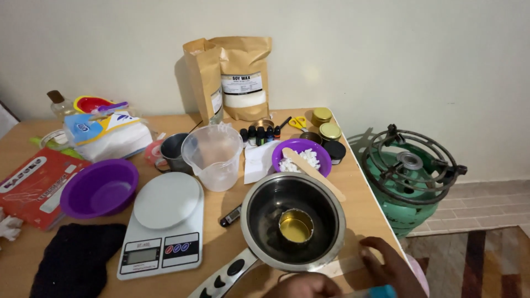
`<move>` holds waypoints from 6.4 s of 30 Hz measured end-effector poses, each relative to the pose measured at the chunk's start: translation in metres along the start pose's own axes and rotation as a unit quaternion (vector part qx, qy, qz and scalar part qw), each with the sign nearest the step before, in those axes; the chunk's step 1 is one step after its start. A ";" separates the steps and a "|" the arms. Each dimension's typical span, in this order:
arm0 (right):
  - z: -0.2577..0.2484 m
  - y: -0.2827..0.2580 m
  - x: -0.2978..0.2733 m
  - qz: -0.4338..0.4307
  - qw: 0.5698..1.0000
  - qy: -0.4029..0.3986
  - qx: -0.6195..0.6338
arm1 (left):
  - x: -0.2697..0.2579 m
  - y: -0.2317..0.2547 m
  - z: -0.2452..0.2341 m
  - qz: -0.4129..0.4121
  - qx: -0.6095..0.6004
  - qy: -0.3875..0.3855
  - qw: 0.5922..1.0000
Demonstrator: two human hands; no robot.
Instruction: Melting wax flakes in a double boiler on a gas stove for candle making.
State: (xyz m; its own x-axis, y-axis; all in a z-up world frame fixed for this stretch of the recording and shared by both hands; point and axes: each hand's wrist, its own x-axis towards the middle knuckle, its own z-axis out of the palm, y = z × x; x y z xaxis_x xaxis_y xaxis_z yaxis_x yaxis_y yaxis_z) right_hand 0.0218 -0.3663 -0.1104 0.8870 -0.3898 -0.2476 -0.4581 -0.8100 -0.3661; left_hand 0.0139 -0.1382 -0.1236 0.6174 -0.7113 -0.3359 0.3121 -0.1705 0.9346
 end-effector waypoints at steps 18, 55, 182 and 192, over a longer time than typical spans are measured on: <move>-0.048 0.063 0.050 -0.121 0.844 0.094 0.514 | 0.158 0.032 0.084 0.162 -0.285 -0.089 0.940; 0.035 0.165 0.283 -0.101 0.979 0.179 0.019 | 0.339 0.099 0.054 0.078 -0.241 0.427 0.868; -0.121 0.056 0.390 -0.106 0.981 0.067 -0.146 | 0.464 0.074 0.029 -0.022 -0.443 0.433 0.785; -0.119 0.004 0.365 -0.105 0.955 0.015 -0.275 | 0.447 0.091 0.032 -0.012 -0.461 0.442 0.769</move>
State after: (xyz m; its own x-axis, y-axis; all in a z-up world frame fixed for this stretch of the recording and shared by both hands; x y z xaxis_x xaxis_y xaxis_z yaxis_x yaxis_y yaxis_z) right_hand 0.3508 -0.5637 -0.0959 0.9611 -0.1985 -0.1919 -0.1768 -0.9763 0.1245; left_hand 0.2955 -0.4932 -0.1851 0.7259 0.0963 -0.6810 0.4587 0.6699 0.5837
